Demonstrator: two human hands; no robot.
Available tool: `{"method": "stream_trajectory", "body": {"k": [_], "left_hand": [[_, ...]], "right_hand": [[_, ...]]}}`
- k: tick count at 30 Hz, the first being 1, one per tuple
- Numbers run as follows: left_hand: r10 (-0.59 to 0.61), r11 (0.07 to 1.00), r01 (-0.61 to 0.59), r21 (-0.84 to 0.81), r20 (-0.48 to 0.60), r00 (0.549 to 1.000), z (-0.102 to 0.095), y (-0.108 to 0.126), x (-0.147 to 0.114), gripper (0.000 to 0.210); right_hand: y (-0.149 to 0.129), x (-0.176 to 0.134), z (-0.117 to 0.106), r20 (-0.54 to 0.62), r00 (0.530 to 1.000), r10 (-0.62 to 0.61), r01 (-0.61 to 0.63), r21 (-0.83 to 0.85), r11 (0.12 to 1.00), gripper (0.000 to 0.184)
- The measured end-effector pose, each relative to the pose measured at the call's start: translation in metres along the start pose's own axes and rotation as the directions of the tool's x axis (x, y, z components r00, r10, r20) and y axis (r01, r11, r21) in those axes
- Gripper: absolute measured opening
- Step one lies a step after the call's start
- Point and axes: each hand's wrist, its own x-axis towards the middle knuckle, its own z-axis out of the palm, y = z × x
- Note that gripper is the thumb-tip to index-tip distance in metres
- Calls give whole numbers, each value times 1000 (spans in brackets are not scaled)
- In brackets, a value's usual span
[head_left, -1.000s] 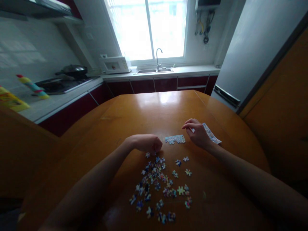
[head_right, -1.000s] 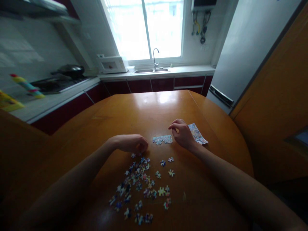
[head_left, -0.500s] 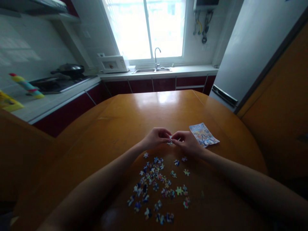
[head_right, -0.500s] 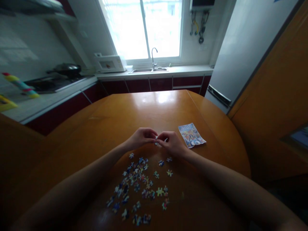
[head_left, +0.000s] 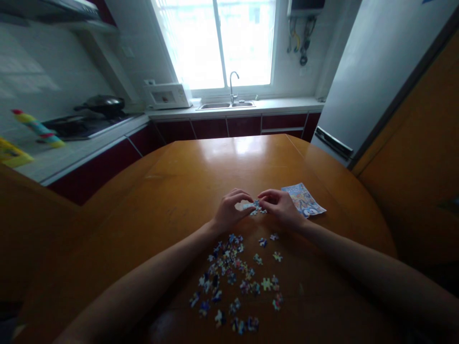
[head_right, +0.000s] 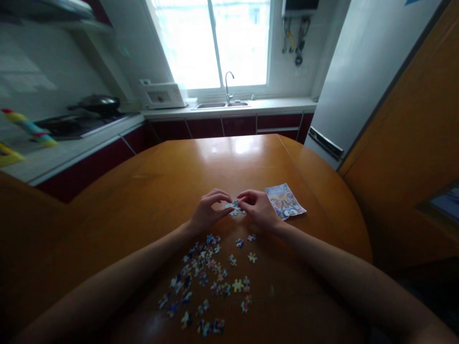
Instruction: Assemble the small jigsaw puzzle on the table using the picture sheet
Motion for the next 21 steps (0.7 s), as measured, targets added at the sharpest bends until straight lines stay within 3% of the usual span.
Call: {"method": "stream_trajectory", "body": {"k": [5, 9, 14, 21], "left_hand": [[68, 998, -68, -3, 7, 998, 4, -2, -3, 8], [69, 998, -69, -4, -7, 998, 4, -5, -3, 8], [22, 999, -21, -29, 23, 1000, 3, 1, -1, 10], [-15, 1000, 15, 1, 110, 994, -1, -12, -1, 13]], "right_hand": [[1, 1, -2, 69, 998, 0, 7, -104, 995, 24], [-1, 3, -6, 107, 986, -131, 154, -243, 958, 18], [-5, 5, -11, 213, 919, -333, 386, -301, 872, 10], [-2, 14, -30, 307, 860, -407, 506, -420, 753, 9]]}}
